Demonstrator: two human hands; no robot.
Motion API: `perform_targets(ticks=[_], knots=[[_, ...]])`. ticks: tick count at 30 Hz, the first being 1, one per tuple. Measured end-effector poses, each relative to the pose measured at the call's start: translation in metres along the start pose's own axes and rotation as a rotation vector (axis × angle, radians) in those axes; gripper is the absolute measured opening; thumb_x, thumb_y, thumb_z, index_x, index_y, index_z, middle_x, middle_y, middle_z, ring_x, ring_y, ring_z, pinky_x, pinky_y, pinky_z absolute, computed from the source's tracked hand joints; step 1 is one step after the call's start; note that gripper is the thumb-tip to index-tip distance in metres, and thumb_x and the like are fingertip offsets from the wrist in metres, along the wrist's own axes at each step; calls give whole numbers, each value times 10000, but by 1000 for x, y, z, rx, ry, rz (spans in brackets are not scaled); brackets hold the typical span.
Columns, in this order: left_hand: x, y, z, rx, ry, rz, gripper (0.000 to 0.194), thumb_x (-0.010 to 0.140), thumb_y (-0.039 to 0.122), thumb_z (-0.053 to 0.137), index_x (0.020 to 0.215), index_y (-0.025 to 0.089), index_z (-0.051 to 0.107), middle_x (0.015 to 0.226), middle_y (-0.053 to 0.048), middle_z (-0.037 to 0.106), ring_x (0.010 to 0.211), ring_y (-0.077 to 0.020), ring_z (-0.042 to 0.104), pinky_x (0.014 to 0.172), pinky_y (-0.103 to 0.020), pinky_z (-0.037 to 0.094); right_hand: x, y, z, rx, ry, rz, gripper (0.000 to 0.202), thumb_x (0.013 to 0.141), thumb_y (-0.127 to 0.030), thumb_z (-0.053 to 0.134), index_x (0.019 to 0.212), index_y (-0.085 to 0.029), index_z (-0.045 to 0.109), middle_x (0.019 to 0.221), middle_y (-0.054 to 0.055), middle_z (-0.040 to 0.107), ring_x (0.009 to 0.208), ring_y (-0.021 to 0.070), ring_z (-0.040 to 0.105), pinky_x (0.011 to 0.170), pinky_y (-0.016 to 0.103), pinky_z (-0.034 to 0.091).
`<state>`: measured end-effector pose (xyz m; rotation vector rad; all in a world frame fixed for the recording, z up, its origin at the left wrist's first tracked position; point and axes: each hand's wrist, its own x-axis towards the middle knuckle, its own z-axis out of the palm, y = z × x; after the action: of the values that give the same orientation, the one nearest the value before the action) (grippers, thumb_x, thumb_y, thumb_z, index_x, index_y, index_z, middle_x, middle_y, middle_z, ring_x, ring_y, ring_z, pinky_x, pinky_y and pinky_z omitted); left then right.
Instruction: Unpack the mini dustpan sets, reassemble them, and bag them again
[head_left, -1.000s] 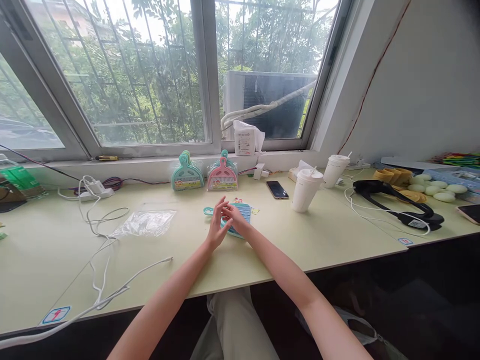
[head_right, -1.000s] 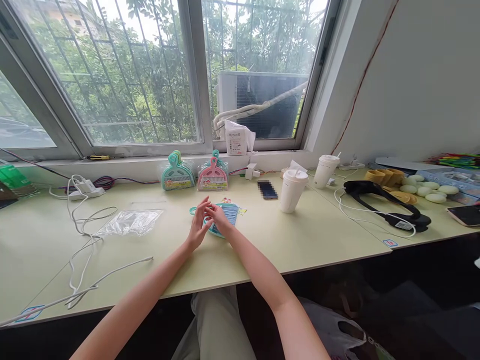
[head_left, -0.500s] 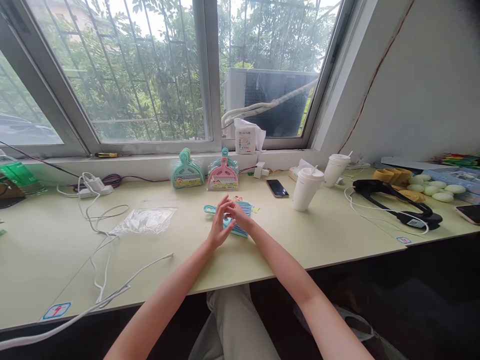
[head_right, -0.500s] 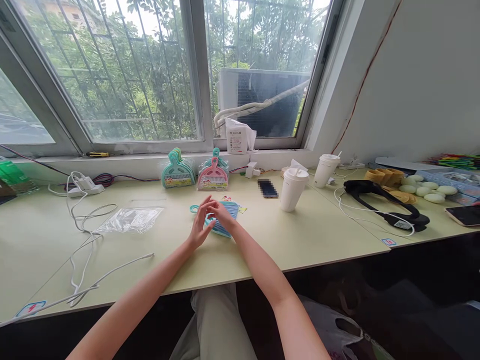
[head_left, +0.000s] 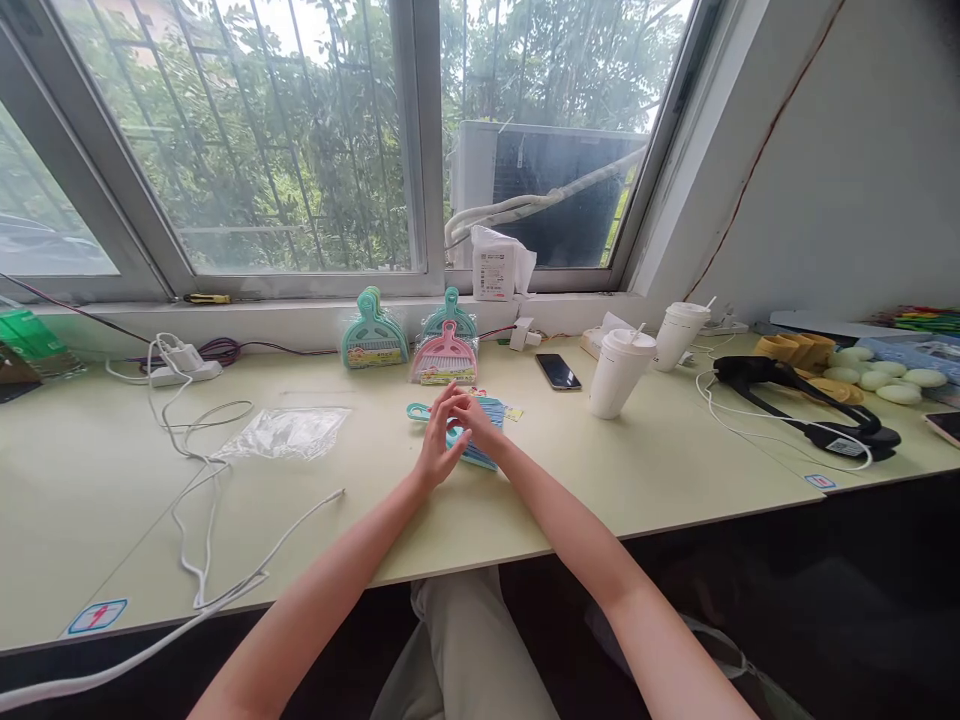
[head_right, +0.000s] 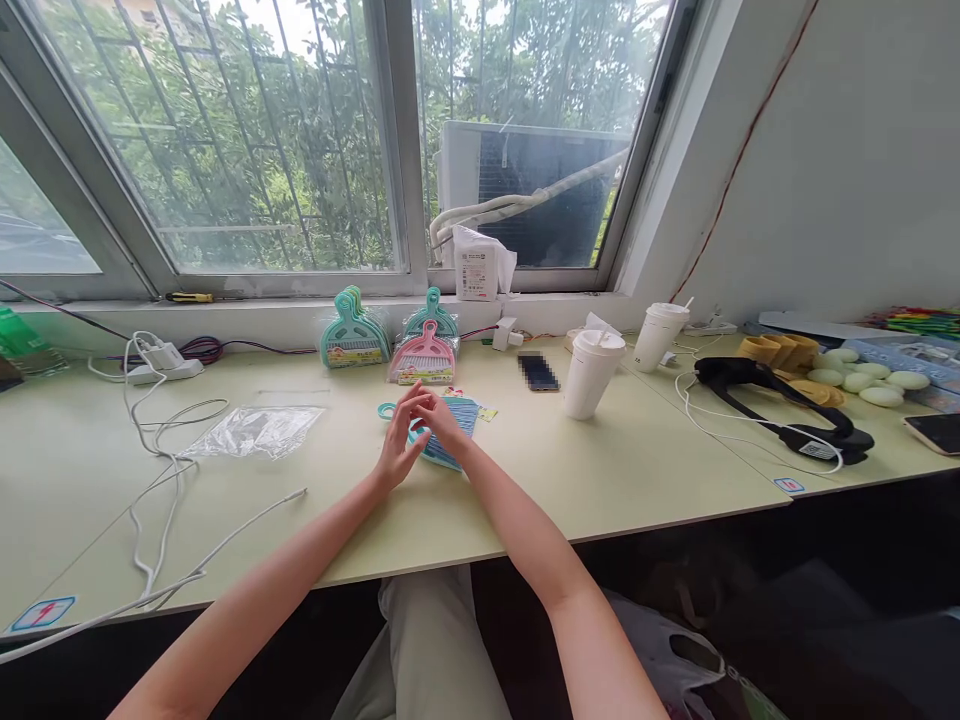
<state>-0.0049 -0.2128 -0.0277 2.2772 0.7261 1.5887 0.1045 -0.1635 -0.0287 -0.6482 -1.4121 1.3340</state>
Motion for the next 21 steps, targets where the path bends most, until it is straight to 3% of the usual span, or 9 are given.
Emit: perform_targets(ticks=[9,21], knots=[[0,-6,2,33,-15,9,456,915,431,452,1320,225,413,1527,-159,295,1363,-293,365,931,-435,501,0,7,3,-79,144,-22,300,747,-450,659,906,-201,609,810,22,648,723,145,625,585,242,502],[0,-2,1,56,-50,45,448,925,442,425,1315,223,418,1468,-162,373,1362,-292,368,1011,-496,431,3,-2,-16,-277,-1,-88,287,781,-479,619,886,-214,587,779,0,576,696,129,553,590,246,470]])
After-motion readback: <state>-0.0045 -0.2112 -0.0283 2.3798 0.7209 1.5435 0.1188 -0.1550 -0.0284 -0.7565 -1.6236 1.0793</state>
